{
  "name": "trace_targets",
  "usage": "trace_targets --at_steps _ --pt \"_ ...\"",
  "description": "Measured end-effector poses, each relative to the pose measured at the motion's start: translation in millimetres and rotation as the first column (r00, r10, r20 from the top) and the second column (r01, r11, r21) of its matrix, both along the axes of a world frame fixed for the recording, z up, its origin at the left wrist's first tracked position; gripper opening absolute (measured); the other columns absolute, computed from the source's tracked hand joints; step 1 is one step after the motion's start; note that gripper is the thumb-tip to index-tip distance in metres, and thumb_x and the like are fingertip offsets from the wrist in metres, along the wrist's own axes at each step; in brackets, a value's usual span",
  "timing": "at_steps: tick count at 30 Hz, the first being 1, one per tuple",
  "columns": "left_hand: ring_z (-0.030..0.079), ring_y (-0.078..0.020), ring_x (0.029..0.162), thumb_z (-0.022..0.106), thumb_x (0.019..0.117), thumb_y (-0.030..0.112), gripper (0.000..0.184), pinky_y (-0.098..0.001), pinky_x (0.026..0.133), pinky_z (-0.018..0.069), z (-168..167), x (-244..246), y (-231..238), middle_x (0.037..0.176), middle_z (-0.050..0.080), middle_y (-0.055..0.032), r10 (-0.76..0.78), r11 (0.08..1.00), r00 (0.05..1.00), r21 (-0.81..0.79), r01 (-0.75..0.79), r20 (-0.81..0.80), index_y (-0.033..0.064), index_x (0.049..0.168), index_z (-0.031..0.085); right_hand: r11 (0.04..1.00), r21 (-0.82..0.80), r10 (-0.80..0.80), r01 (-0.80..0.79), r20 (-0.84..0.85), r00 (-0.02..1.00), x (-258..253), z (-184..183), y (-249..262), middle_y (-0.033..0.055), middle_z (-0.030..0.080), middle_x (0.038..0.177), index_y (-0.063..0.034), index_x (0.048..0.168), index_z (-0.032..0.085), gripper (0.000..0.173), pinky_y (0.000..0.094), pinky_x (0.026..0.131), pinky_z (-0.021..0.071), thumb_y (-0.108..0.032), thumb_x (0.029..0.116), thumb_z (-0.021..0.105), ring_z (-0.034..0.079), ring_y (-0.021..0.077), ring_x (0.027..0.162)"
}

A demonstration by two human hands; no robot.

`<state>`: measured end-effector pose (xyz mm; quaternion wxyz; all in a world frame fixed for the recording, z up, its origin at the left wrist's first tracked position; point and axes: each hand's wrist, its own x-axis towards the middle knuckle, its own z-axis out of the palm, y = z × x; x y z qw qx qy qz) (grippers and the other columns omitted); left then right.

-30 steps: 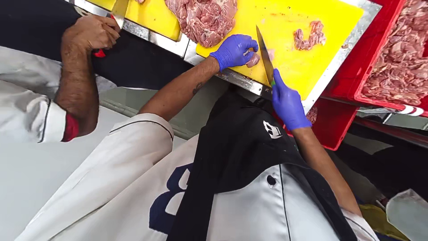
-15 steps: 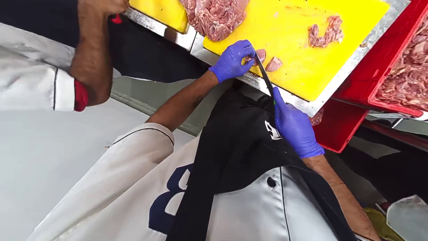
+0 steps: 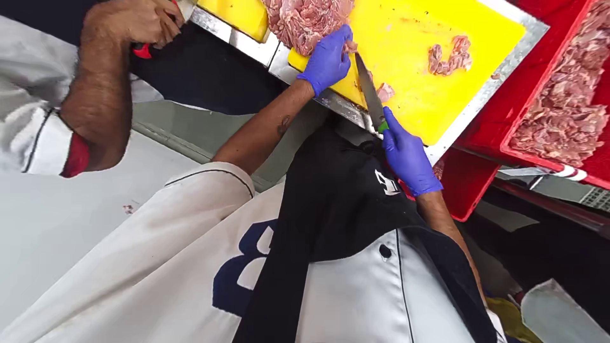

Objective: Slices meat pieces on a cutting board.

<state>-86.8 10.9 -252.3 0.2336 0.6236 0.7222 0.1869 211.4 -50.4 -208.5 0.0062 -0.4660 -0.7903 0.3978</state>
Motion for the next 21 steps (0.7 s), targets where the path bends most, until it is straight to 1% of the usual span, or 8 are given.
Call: trace_targets --at_steps 3,5,7,12,15,17,19,21 --pt "0.064 -0.0297 0.119 0.066 0.0870 0.018 0.043 -0.0475 0.103 0.0513 11.3 9.8 11.8 0.122 0.068 -0.0173 -0.123 0.991 0.985 -0.043 0.129 0.122 0.0045 0.128 0.065 0.983 -0.073 -0.177 0.170 -0.118 0.977 22.8 22.3 8.8 0.0056 0.065 0.085 -0.0311 0.161 0.034 0.051 0.0409 0.055 0.0540 -0.030 0.1101 0.039 0.059 0.0167 0.059" --pt "0.059 -0.0341 0.124 0.074 0.0837 0.023 0.048 -0.0490 0.107 0.0482 9.7 33.8 8.4 0.127 0.064 -0.0183 -0.322 0.942 0.944 -0.076 0.327 0.071 0.0066 0.128 0.065 0.953 -0.122 -0.296 0.279 -0.170 0.940 41.9 30.2 15.1 0.0045 0.065 0.085 -0.0305 0.162 0.033 0.053 0.0380 0.050 0.0525 -0.029 0.1095 0.040 0.056 0.0152 0.055" --pt "0.059 -0.0356 0.120 0.076 0.0799 0.013 0.044 -0.0495 0.105 0.0499 7.7 56.1 3.3 0.124 0.063 -0.0167 -0.451 0.887 0.892 -0.109 0.449 0.004 0.0100 0.123 0.068 0.927 -0.136 -0.372 0.350 -0.211 0.904 57.5 31.4 19.7 0.0030 0.063 0.081 -0.0286 0.162 0.033 0.053 0.0349 0.046 0.0508 -0.028 0.1096 0.039 0.055 0.0139 0.053" --pt "0.067 -0.0309 0.112 0.071 0.0775 0.004 0.037 -0.0495 0.099 0.0531 12.1 56.4 32.0 0.113 0.071 -0.0151 -0.485 0.867 0.872 -0.091 0.490 0.074 0.0062 0.114 0.071 0.887 -0.170 -0.460 0.429 -0.249 0.853 82.7 28.9 12.8 0.0017 0.064 0.082 -0.0263 0.162 0.033 0.052 0.0307 0.044 0.0506 -0.027 0.1103 0.039 0.054 0.0118 0.050" --pt "0.057 -0.0340 0.126 0.082 0.0738 0.011 0.063 -0.0492 0.106 0.0495 19.4 64.3 36.2 0.135 0.060 -0.0164 -0.650 0.741 0.754 -0.141 0.656 0.091 0.0121 0.135 0.064 0.860 -0.187 -0.510 0.475 -0.271 0.816 93.0 27.3 4.5 0.0008 0.063 0.080 -0.0219 0.162 0.034 0.051 0.0283 0.043 0.0490 -0.025 0.1107 0.039 0.054 0.0111 0.050" --pt "0.056 -0.0411 0.124 0.083 0.0717 0.008 0.054 -0.0551 0.099 0.0531 17.9 84.0 20.2 0.136 0.058 -0.0191 -0.719 0.686 0.695 -0.190 0.702 -0.027 0.0132 0.124 0.070 0.844 -0.184 -0.536 0.503 -0.247 0.808 98.3 24.6 -2.0 0.0007 0.062 0.079 -0.0203 0.161 0.035 0.051 0.0288 0.043 0.0496 -0.025 0.1105 0.039 0.054 0.0111 0.050" --pt "0.059 -0.0412 0.116 0.082 0.0712 0.002 0.039 -0.0569 0.092 0.0550 16.7 96.6 11.5 0.123 0.062 -0.0186 -0.752 0.655 0.652 -0.229 0.720 -0.100 0.0112 0.108 0.074 0.842 -0.162 -0.540 0.515 -0.226 0.811 102.1 21.4 -9.2 0.0017 0.061 0.076 -0.0184 0.161 0.035 0.052 0.0310 0.044 0.0501 -0.024 0.1095 0.039 0.055 0.0116 0.051" --pt "0.063 -0.0391 0.110 0.080 0.0719 -0.002 0.034 -0.0577 0.090 0.0548 19.1 93.5 22.5 0.114 0.065 -0.0184 -0.781 0.619 0.619 -0.242 0.747 -0.089 0.0075 0.104 0.074 0.836 -0.146 -0.548 0.528 -0.228 0.805 101.5 16.7 -13.9 0.0034 0.062 0.075 -0.0189 0.161 0.035 0.053 0.0336 0.045 0.0501 -0.023 0.1085 0.040 0.054 0.0132 0.051"
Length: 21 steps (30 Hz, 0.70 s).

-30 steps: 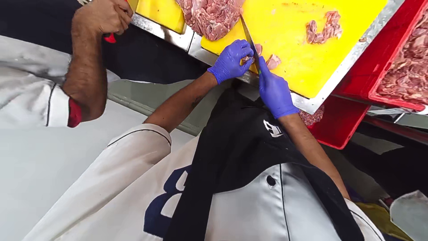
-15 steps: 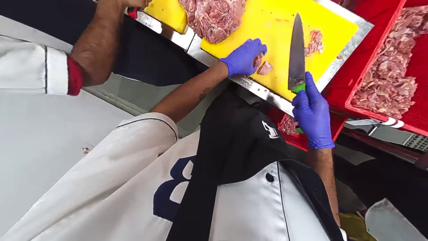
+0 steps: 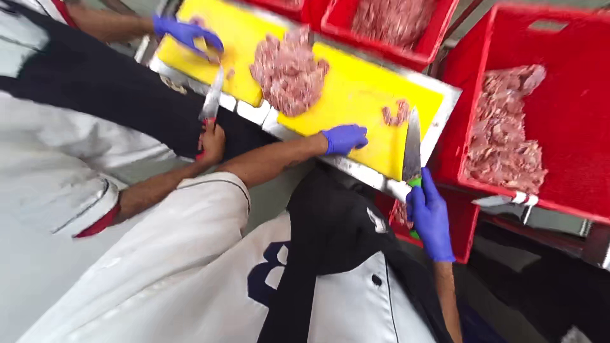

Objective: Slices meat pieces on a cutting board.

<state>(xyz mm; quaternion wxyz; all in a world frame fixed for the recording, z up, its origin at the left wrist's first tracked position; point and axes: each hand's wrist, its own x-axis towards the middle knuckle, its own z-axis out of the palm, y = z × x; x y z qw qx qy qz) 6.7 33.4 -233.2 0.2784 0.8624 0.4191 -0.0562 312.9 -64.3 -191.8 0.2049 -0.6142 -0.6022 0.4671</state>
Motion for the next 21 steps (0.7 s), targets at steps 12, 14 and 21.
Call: trace_targets --at_steps 12,14,21 --pt "0.065 -0.0373 0.120 0.080 0.0900 0.032 0.079 -0.0564 0.094 0.0584 33.3 -41.2 242.0 0.140 0.058 -0.0249 0.807 0.486 0.152 -0.495 -0.721 0.571 0.0062 0.154 0.041 0.999 0.009 -0.053 0.053 0.035 0.998 -28.9 -8.0 -5.8 0.0015 0.062 0.072 -0.0260 0.160 0.038 0.053 0.0359 0.045 0.0489 -0.028 0.1082 0.042 0.053 0.0143 0.049" --pt "0.067 -0.0336 0.113 0.069 0.0984 0.037 0.069 -0.0529 0.090 0.0593 41.8 -48.3 254.9 0.137 0.060 -0.0218 0.827 0.351 -0.037 -0.567 -0.745 0.561 0.0062 0.153 0.040 0.997 0.048 0.057 -0.065 0.148 0.987 -46.1 -5.7 -1.0 0.0036 0.066 0.077 -0.0276 0.160 0.040 0.052 0.0397 0.051 0.0518 -0.028 0.1076 0.044 0.057 0.0158 0.054" --pt "0.071 -0.0145 0.088 0.060 0.1042 0.020 0.026 -0.0318 0.076 0.0608 98.9 -104.5 196.1 0.103 0.073 -0.0075 0.569 0.751 0.304 -0.332 -0.572 0.764 0.0001 0.118 0.067 0.934 -0.011 0.352 -0.356 0.185 0.918 -77.5 -31.7 30.4 0.0122 0.073 0.100 -0.0242 0.158 0.042 0.049 0.0497 0.078 0.0576 -0.027 0.1095 0.039 0.069 0.0244 0.080"
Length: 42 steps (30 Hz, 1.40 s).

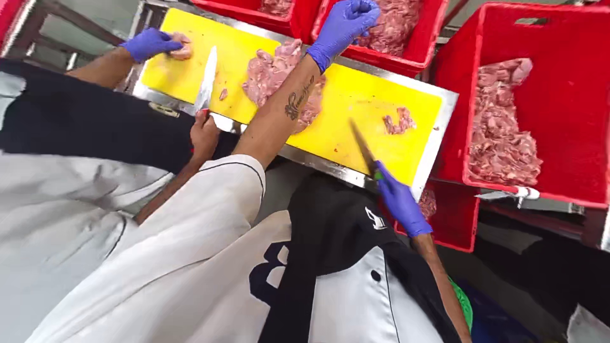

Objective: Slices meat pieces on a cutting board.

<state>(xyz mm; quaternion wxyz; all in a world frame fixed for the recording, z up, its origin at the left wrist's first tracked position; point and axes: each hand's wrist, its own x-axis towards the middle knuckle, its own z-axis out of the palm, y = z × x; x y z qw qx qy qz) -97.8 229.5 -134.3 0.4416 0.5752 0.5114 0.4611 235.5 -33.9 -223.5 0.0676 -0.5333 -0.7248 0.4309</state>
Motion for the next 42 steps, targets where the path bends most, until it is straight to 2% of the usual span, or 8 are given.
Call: trace_targets --at_steps 8,13,17,21,25,31,37,42 --pt "0.072 -0.0179 0.087 0.062 0.0978 0.032 0.025 -0.0446 0.085 0.0587 -16.5 -114.2 -164.0 0.092 0.075 -0.0043 0.266 0.948 0.632 0.080 -0.308 -0.728 0.0130 0.105 0.077 0.965 0.044 -0.260 0.257 0.057 0.964 24.1 10.6 38.6 0.0106 0.067 0.092 -0.0247 0.161 0.036 0.052 0.0434 0.056 0.0514 -0.029 0.1095 0.038 0.058 0.0197 0.061" --pt "0.047 -0.0398 0.137 0.073 0.0869 0.043 0.053 -0.0592 0.109 0.0411 -81.7 -78.0 -195.8 0.144 0.055 -0.0162 0.104 0.967 0.325 0.019 -0.255 -0.940 0.0134 0.131 0.069 0.998 -0.051 -0.033 0.028 -0.102 0.994 7.8 11.2 21.6 0.0042 0.066 0.087 -0.0258 0.160 0.039 0.051 0.0346 0.049 0.0493 -0.029 0.1088 0.040 0.054 0.0132 0.055" --pt "0.043 -0.0431 0.140 0.074 0.0831 0.041 0.047 -0.0620 0.110 0.0380 -79.6 -68.3 -179.7 0.145 0.053 -0.0215 0.000 0.964 0.258 -0.069 -0.257 -0.966 0.0057 0.114 0.072 0.968 -0.023 0.249 -0.252 -0.075 0.965 -12.5 1.2 13.5 0.0069 0.072 0.094 -0.0269 0.158 0.043 0.049 0.0407 0.068 0.0560 -0.034 0.1095 0.039 0.064 0.0155 0.070" --pt "0.065 -0.0404 0.116 0.065 0.0902 0.035 0.038 -0.0622 0.098 0.0494 -57.5 -70.0 -181.0 0.115 0.070 -0.0211 -0.100 0.970 0.445 -0.187 -0.156 -0.890 0.0038 0.110 0.072 0.946 -0.030 0.319 -0.323 -0.079 0.944 -7.8 -7.0 6.8 0.0085 0.074 0.103 -0.0269 0.158 0.043 0.049 0.0437 0.078 0.0575 -0.034 0.1094 0.039 0.069 0.0176 0.080" --pt "0.069 -0.0305 0.095 0.065 0.0960 0.029 0.033 -0.0518 0.090 0.0535 -14.2 -65.5 -153.4 0.098 0.071 -0.0193 -0.154 0.988 0.681 -0.133 0.084 -0.716 -0.0032 0.101 0.071 0.983 -0.121 0.119 -0.137 -0.145 0.982 22.7 -12.0 13.3 0.0043 0.066 0.087 -0.0249 0.159 0.041 0.051 0.0358 0.056 0.0521 -0.031 0.1089 0.040 0.058 0.0135 0.061" --pt "0.068 -0.0166 0.091 0.072 0.0938 0.016 0.017 -0.0365 0.086 0.0567 54.9 -3.4 -122.4 0.095 0.070 -0.0097 -0.266 0.873 0.748 0.178 0.455 -0.608 0.0008 0.101 0.069 0.986 -0.098 -0.149 0.138 -0.126 0.981 75.8 1.7 35.9 0.0040 0.064 0.085 -0.0243 0.161 0.038 0.052 0.0337 0.048 0.0482 -0.029 0.1089 0.041 0.053 0.0140 0.054" --pt "0.070 -0.0326 0.102 0.061 0.0895 0.000 0.023 -0.0578 0.093 0.0528 -20.3 -9.7 -160.3 0.102 0.074 -0.0122 -0.415 0.802 0.407 -0.116 0.586 -0.813 0.0100 0.105 0.075 0.931 -0.099 -0.363 0.350 -0.175 0.915 116.2 21.0 15.4 0.0045 0.064 0.084 -0.0229 0.161 0.035 0.053 0.0323 0.043 0.0477 -0.024 0.1089 0.043 0.053 0.0137 0.051" --pt "0.072 -0.0243 0.102 0.063 0.0960 0.014 0.019 -0.0469 0.097 0.0558 -75.5 5.6 -201.2 0.103 0.076 -0.0119 -0.132 0.980 0.758 0.030 0.195 -0.639 0.0035 0.107 0.074 0.950 -0.039 -0.310 0.308 -0.215 0.926 83.7 31.0 -1.8 0.0046 0.066 0.089 -0.0204 0.162 0.032 0.057 0.0322 0.049 0.0514 -0.022 0.1066 0.046 0.056 0.0119 0.056"
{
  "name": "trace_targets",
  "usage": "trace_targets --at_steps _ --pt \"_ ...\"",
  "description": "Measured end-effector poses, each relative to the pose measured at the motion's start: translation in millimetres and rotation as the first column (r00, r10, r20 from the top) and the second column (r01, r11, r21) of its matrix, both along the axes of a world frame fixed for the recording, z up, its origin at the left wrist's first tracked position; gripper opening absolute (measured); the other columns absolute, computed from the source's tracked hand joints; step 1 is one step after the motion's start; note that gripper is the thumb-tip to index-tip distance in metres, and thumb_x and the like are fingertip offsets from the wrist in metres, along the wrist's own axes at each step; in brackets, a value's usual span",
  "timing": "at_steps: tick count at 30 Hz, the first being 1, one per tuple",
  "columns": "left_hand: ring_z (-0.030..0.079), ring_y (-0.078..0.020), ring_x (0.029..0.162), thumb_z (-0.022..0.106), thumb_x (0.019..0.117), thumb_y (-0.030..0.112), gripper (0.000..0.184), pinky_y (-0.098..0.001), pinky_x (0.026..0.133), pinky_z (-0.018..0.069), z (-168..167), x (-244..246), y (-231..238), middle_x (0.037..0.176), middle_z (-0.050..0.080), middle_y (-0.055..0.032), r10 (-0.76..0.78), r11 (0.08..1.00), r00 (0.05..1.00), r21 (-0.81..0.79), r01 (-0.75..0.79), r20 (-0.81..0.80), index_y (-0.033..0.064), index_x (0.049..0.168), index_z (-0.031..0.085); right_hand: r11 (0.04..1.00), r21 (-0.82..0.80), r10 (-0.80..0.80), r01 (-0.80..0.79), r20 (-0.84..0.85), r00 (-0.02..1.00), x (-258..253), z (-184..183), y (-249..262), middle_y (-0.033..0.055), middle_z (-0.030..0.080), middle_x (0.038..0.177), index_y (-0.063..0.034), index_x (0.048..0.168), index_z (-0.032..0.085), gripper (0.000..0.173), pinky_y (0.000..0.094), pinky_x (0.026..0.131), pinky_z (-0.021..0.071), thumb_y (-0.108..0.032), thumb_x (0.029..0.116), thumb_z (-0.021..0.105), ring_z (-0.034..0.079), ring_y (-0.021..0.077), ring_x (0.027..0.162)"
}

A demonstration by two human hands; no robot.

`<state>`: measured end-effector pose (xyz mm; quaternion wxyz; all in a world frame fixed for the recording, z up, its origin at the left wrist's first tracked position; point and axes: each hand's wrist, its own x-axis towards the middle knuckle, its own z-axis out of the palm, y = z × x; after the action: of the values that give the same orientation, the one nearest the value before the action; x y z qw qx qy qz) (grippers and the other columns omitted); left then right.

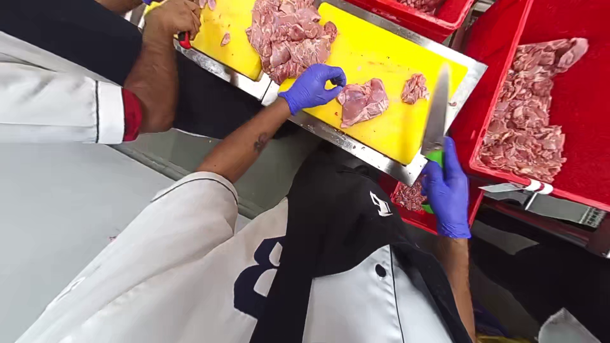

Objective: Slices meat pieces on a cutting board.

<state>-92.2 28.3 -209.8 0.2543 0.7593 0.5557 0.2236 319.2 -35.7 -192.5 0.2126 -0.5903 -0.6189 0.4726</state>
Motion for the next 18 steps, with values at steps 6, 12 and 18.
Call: trace_targets --at_steps 6,12,18 --pt "0.063 -0.0257 0.119 0.064 0.0961 0.042 0.030 -0.0499 0.100 0.0489 -64.9 66.7 -30.8 0.117 0.073 -0.0023 0.176 0.982 0.980 0.090 -0.168 -0.096 0.0190 0.110 0.077 0.975 -0.158 0.149 -0.154 -0.046 0.988 -44.4 -47.1 -11.2 0.0010 0.065 0.084 -0.0239 0.161 0.037 0.051 0.0311 0.049 0.0487 -0.030 0.1101 0.040 0.054 0.0115 0.055" --pt "0.063 -0.0242 0.118 0.065 0.0944 0.042 0.029 -0.0484 0.102 0.0460 -67.3 66.4 -31.8 0.114 0.074 -0.0009 0.196 0.975 0.978 0.125 -0.186 -0.074 0.0190 0.106 0.077 0.989 0.097 0.082 -0.107 0.235 0.969 -49.7 -24.7 -33.1 0.0062 0.067 0.079 -0.0182 0.158 0.042 0.050 0.0377 0.062 0.0531 -0.025 0.1088 0.042 0.059 0.0143 0.063" --pt "0.064 -0.0236 0.116 0.068 0.0923 0.042 0.028 -0.0468 0.102 0.0460 -70.4 62.6 -30.2 0.113 0.074 -0.0017 0.180 0.975 0.981 0.148 -0.167 -0.074 0.0188 0.106 0.077 0.997 -0.065 0.050 -0.044 0.085 0.995 -53.1 -49.6 -35.0 0.0029 0.067 0.087 -0.0203 0.159 0.040 0.050 0.0329 0.056 0.0536 -0.030 0.1098 0.040 0.059 0.0117 0.062"
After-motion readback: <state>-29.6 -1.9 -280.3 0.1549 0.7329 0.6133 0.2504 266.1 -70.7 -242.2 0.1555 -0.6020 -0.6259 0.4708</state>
